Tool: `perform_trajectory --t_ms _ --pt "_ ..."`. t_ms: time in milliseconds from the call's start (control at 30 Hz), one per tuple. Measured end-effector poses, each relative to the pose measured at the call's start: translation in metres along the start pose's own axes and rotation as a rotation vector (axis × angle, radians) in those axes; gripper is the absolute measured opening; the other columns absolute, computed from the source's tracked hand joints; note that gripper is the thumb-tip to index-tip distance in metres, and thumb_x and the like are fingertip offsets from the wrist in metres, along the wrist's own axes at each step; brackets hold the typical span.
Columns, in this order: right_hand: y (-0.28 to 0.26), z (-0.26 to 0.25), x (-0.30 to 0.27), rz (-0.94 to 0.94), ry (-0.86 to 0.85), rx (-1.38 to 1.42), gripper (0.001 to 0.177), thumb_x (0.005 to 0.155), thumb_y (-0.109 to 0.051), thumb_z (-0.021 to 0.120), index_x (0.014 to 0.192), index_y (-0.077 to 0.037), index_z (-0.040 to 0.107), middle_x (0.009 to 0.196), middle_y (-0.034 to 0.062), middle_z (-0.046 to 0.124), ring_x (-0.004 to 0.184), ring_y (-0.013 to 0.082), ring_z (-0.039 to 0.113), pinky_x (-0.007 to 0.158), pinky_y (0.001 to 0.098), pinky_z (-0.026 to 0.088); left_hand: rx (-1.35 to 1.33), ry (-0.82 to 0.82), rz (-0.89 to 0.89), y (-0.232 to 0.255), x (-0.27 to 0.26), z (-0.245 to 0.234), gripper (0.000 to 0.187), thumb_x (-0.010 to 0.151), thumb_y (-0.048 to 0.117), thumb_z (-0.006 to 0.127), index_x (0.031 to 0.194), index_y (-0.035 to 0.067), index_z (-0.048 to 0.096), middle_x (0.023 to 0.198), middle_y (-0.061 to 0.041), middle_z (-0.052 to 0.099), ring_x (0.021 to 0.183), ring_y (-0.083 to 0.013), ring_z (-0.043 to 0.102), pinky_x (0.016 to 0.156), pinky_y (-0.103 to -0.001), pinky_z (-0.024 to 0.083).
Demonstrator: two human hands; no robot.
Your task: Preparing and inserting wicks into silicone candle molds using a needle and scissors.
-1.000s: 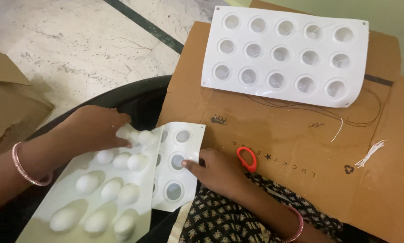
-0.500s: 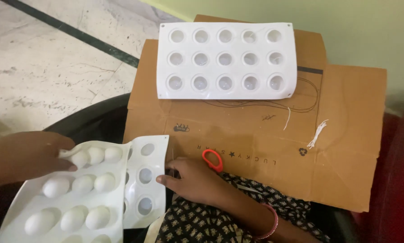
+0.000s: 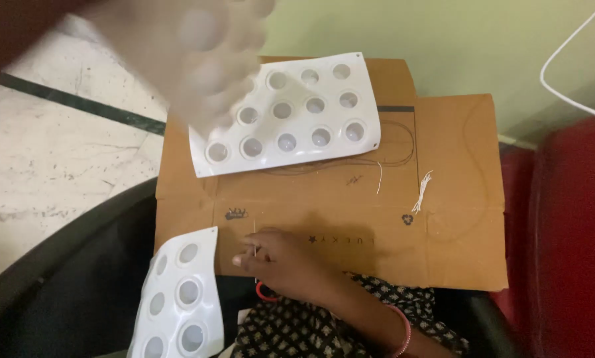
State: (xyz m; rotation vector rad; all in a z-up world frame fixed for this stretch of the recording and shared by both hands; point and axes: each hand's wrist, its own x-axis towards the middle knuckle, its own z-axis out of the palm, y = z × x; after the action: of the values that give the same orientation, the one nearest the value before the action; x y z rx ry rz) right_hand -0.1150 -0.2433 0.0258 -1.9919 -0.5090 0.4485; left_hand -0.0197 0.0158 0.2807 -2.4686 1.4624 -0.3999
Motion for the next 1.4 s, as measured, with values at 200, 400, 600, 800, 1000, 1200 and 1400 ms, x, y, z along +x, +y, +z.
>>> perform_trajectory --t_ms 200,400,600,800,1000,1200,1400 --pt "-0.002 -0.012 0.001 0.265 -0.005 0.092 0.047 0.090 -0.039 0.067 0.117 -0.001 0.069 0.088 0.0161 0.074 0.077 0.0227 0.069 0.070 0.0350 0.055 0.153 0.348 0.209 0.037 0.090 0.132 0.018 0.078 0.016 0.070 0.095 0.012 0.065 0.104 -0.008 0.070 0.111 -0.0249 0.066 0.099 -0.032 0.054" --pt "-0.020 -0.035 -0.010 0.240 -0.183 0.012 0.044 0.092 -0.037 0.068 0.122 -0.005 0.070 0.095 0.0135 0.072 0.083 0.0236 0.069 0.074 0.0362 0.054 -0.148 0.055 0.057 0.043 0.064 0.231 0.026 0.071 0.007 0.073 0.095 0.008 0.062 0.106 -0.012 0.065 0.109 -0.0310 0.061 0.097 -0.041 0.048" --pt "0.021 -0.105 -0.047 0.227 -0.102 0.231 0.028 0.097 -0.021 0.067 0.118 -0.007 0.077 0.095 0.0025 0.083 0.084 0.0131 0.075 0.075 0.0295 0.060 -0.072 0.020 -0.084 0.057 0.057 0.198 0.037 0.073 0.002 0.072 0.107 0.008 0.060 0.121 -0.015 0.065 0.121 -0.0320 0.059 0.104 -0.044 0.043" --pt "0.061 -0.157 -0.080 0.685 0.565 -0.261 0.026 0.089 -0.014 0.073 0.113 -0.008 0.079 0.094 0.0090 0.074 0.075 0.0222 0.068 0.068 0.0375 0.056 0.003 -0.015 -0.226 0.087 0.080 0.172 0.028 0.079 0.002 0.065 0.107 0.009 0.064 0.129 -0.015 0.064 0.131 -0.0302 0.055 0.114 -0.048 0.039" --pt "0.075 -0.147 -0.074 0.542 0.575 -0.505 0.025 0.076 -0.010 0.078 0.099 0.000 0.075 0.092 0.0153 0.072 0.085 0.0275 0.069 0.077 0.0393 0.054 -0.250 0.003 -0.038 0.149 0.098 0.203 0.054 0.082 0.022 0.061 0.135 0.015 0.055 0.150 -0.019 0.044 0.143 -0.0339 0.038 0.117 -0.056 0.024" --pt "0.074 -0.141 -0.070 0.515 0.525 -0.628 0.014 0.078 -0.010 0.073 0.088 0.000 0.076 0.091 0.0168 0.071 0.086 0.0330 0.067 0.081 0.0432 0.052 0.025 0.007 0.137 0.161 0.092 0.228 0.075 0.086 0.032 0.053 0.158 0.021 0.035 0.165 -0.015 0.030 0.151 -0.0334 0.029 0.121 -0.057 0.022" --pt "0.048 -0.145 -0.055 0.733 0.441 -0.517 0.019 0.081 -0.016 0.077 0.081 0.002 0.072 0.083 0.0151 0.069 0.074 0.0267 0.066 0.075 0.0390 0.053 -0.136 0.161 0.217 0.148 0.061 0.239 0.059 0.094 0.021 0.051 0.150 0.002 0.045 0.158 -0.018 0.045 0.149 -0.0336 0.037 0.125 -0.051 0.023"
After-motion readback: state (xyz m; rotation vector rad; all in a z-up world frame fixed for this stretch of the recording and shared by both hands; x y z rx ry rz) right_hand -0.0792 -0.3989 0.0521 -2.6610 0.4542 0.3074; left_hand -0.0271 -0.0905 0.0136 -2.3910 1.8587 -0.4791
